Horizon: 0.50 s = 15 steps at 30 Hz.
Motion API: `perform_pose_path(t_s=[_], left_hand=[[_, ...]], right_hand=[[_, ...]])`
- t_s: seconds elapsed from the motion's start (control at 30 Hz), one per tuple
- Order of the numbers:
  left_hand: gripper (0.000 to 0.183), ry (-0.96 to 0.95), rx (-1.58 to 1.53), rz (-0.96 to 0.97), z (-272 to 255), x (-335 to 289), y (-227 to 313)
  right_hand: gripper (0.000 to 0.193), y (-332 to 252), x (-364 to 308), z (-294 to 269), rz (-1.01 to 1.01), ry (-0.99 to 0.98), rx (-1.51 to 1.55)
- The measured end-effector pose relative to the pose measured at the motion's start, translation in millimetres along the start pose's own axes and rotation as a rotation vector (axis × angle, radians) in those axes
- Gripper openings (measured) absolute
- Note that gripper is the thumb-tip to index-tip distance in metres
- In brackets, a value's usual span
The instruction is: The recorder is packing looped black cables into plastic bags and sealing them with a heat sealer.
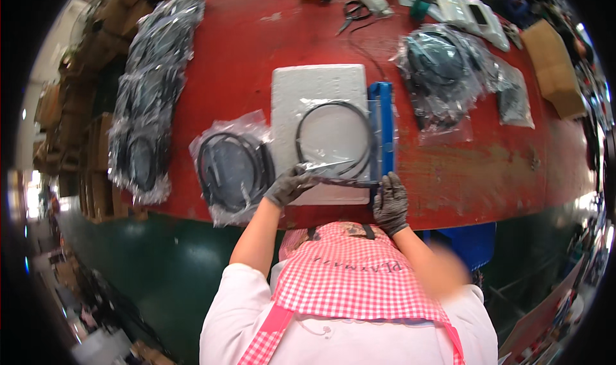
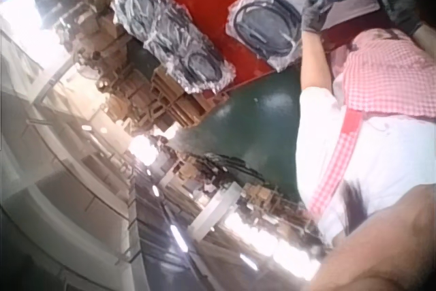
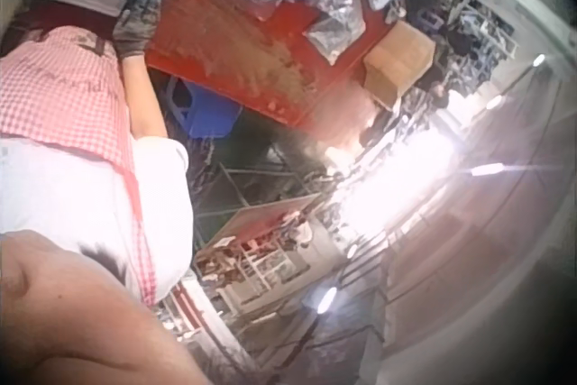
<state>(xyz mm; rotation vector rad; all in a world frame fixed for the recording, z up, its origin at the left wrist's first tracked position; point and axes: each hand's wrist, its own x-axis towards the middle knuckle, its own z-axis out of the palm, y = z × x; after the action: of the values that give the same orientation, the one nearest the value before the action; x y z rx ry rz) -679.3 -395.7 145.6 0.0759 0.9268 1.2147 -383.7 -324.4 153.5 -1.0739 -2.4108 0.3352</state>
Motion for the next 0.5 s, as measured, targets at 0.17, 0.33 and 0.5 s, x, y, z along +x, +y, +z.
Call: perform_pose_path(t_s=[0.17,0.33,0.5], left_hand=[[0.029,0.299,0.206,0.103,10,25,-9],[0.028,0.394,0.434,0.237,-2,37,-9],[0.029,0.213,0.034,0.154,20,38,6]], right_hand=[[0.052,-3,1,-3,-0.015,0.029,0.011],[0.050,-7,4,-4,-0.025,0.021,-0.005],[0.050,1,2,-4,-0.021,0.013,-0.011]])
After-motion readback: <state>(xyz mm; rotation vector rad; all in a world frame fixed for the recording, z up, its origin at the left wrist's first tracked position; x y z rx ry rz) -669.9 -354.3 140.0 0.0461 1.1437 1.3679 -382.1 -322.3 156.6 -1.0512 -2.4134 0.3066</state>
